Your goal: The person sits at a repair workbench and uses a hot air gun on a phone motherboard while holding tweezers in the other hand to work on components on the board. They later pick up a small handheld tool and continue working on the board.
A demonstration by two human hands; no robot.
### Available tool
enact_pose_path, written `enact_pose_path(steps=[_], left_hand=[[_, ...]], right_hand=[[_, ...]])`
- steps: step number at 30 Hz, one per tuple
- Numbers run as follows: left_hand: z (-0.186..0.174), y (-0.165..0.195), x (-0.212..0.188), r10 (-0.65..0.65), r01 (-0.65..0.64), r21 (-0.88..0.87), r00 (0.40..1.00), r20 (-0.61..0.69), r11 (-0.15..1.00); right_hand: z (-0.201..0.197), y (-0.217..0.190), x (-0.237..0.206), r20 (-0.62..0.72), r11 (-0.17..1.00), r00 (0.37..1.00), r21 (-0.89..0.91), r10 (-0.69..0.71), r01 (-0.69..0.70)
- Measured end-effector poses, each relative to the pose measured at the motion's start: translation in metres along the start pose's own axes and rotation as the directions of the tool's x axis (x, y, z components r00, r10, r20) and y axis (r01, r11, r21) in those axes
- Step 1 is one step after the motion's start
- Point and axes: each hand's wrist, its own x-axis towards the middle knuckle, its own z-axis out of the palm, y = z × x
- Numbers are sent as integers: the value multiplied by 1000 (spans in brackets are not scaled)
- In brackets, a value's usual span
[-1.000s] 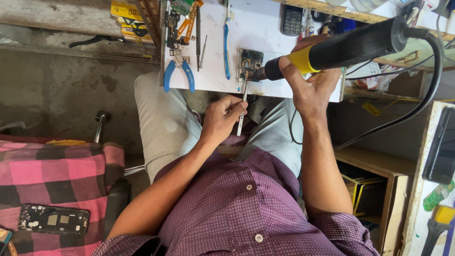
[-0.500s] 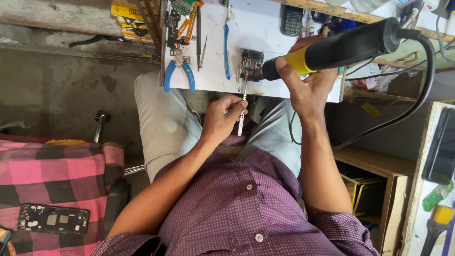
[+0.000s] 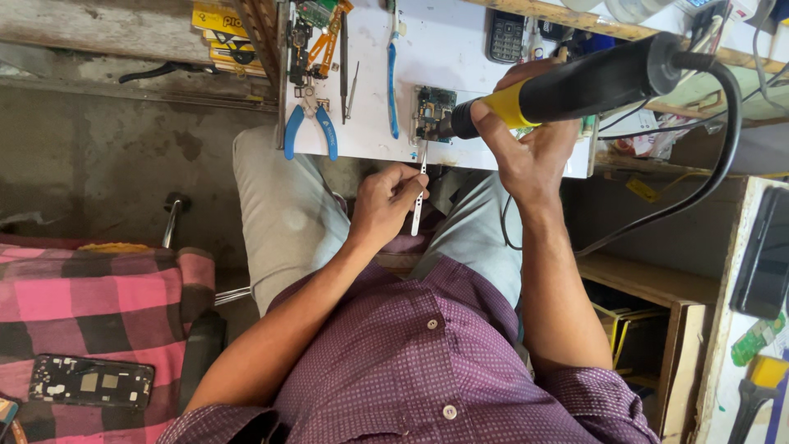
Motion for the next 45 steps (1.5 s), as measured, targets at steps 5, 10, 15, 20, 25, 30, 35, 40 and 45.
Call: enact_pose_path(steps=[5,10,15,20,25,30,35,40,45], left_hand=[[0,-3,-1,34,-34,-4,999,-2,999],[-1,-4,-2,30,-29,17,1000,-4,999],[-1,-6,-4,22,-22,10,1000,-9,1000],[-3,-7,-5,37,-37,9,999,-7,999],[-4,-7,-5,30,-30,19,1000,-7,999],[-4,-7,-5,16,-16,21,1000,-14,1000],[-3,-7,-5,31,-31,19,999,-14,999],[-2,-7,-5,32,-32,8,999,-16,999],[-2,-8,-4,21,-20,25,1000,-16,999]], right_hand=[[1,-1,0,6,1000,1000,-31,0,0],[2,-2,-1,11,1000,1000,-24,7,-7],[5,-3,-3,17,1000,1000,-25,17,-17],[7,-4,-3,14,1000,1000,-23,21,-21],[8,-5,-3,12,999,1000,-42,5,-4],[8,-5,-2,9,999,1000,-50,1,-1],[7,-5,-2,13,1000,1000,-12,13,-13],[7,-4,-1,10,1000,1000,3,20,-20],[6,-5,-1,11,1000,1000,-9,18,-18]])
